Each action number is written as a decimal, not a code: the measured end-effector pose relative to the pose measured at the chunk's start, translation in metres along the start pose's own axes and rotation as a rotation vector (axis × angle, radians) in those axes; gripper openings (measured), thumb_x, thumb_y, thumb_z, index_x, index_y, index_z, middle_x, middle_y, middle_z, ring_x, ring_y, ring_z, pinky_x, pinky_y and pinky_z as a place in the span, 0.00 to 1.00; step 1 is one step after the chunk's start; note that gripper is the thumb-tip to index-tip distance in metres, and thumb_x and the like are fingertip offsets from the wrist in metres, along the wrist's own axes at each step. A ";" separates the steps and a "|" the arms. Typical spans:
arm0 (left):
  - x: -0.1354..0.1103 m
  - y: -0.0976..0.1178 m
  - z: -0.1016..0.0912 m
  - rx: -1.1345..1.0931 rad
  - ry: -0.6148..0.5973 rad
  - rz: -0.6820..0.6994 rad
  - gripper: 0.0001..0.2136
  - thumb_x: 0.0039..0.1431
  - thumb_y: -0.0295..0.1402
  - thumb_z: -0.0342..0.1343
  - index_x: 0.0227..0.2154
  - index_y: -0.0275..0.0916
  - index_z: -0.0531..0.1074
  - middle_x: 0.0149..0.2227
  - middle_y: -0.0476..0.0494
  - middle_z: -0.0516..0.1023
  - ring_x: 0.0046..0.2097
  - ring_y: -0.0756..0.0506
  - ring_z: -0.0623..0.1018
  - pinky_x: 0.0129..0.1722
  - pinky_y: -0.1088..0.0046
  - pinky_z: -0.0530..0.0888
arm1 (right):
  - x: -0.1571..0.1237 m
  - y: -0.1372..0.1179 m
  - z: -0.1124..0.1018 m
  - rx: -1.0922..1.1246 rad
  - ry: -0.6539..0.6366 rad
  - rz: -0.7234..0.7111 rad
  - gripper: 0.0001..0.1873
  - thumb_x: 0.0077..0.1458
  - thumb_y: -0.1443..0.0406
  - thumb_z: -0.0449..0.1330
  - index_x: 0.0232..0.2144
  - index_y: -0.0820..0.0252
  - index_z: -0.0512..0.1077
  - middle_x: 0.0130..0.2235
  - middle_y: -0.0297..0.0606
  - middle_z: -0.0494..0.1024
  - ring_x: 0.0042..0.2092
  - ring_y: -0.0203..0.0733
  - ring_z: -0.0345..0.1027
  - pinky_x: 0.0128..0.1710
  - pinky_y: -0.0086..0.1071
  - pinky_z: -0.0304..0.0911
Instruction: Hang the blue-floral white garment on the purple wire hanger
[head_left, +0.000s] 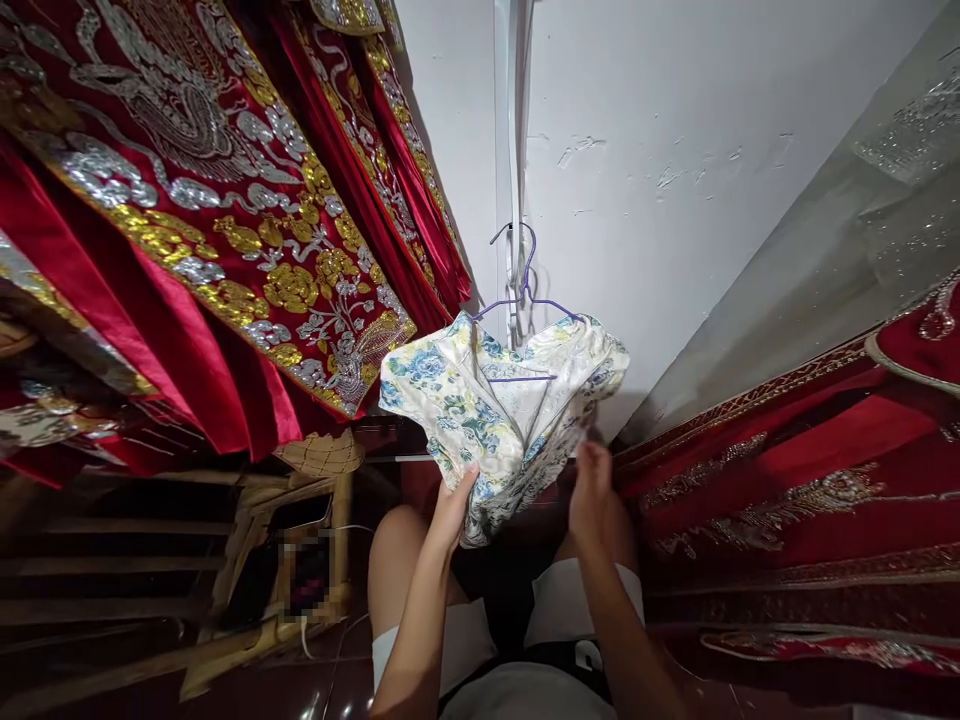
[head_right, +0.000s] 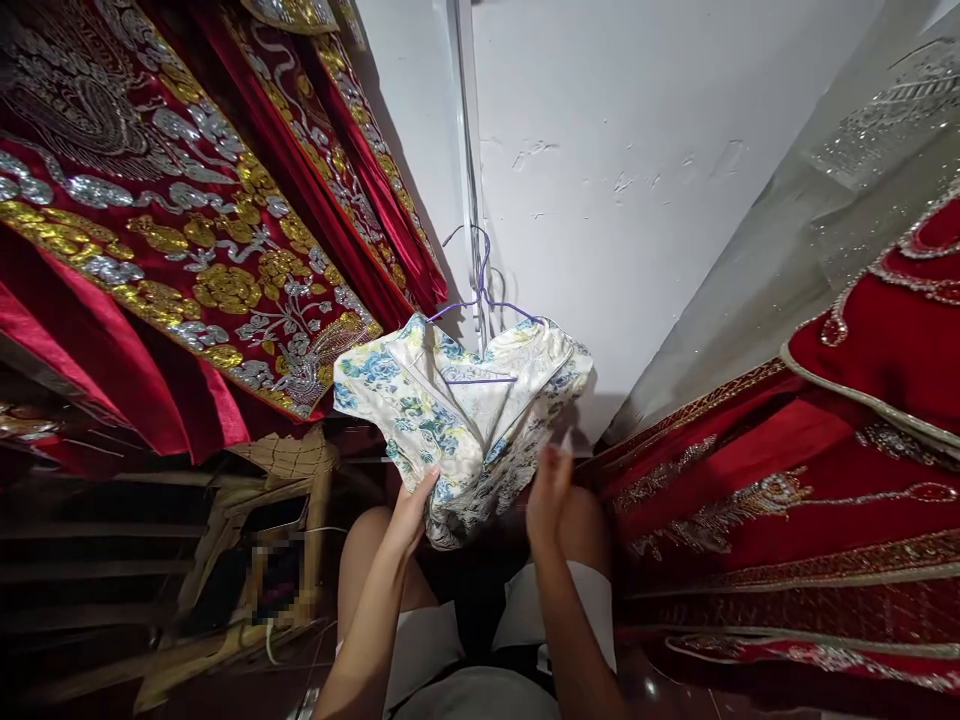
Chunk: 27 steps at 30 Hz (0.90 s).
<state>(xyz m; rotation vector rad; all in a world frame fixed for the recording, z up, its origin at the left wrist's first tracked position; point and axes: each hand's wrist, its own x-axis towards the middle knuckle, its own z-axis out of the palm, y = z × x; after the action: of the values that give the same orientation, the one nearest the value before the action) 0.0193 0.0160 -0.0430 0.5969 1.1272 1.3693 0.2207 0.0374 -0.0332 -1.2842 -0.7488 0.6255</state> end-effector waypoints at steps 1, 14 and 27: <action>-0.002 0.000 0.003 0.003 -0.004 0.003 0.30 0.50 0.43 0.71 0.57 0.45 0.74 0.63 0.41 0.74 0.68 0.36 0.67 0.70 0.58 0.62 | -0.015 0.007 0.003 -0.009 -0.236 0.080 0.16 0.61 0.49 0.58 0.34 0.54 0.71 0.35 0.37 0.75 0.39 0.44 0.70 0.41 0.35 0.66; 0.001 -0.018 -0.001 0.411 0.430 0.578 0.30 0.57 0.45 0.65 0.59 0.41 0.65 0.61 0.34 0.69 0.63 0.36 0.71 0.64 0.56 0.67 | -0.021 -0.012 0.014 0.087 -0.691 0.325 0.22 0.54 0.48 0.62 0.21 0.57 0.67 0.21 0.32 0.68 0.24 0.35 0.58 0.26 0.31 0.55; 0.002 -0.037 0.033 0.834 -0.129 0.697 0.07 0.67 0.36 0.52 0.34 0.41 0.71 0.33 0.45 0.76 0.40 0.43 0.75 0.42 0.67 0.72 | 0.008 -0.046 0.032 0.042 -0.867 0.347 0.18 0.54 0.52 0.61 0.23 0.60 0.74 0.17 0.34 0.73 0.16 0.30 0.48 0.17 0.28 0.42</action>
<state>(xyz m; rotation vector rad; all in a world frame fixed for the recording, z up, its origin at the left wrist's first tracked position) 0.0645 0.0201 -0.0629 1.7829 1.4404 1.3455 0.2010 0.0547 0.0168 -1.0867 -1.2066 1.5197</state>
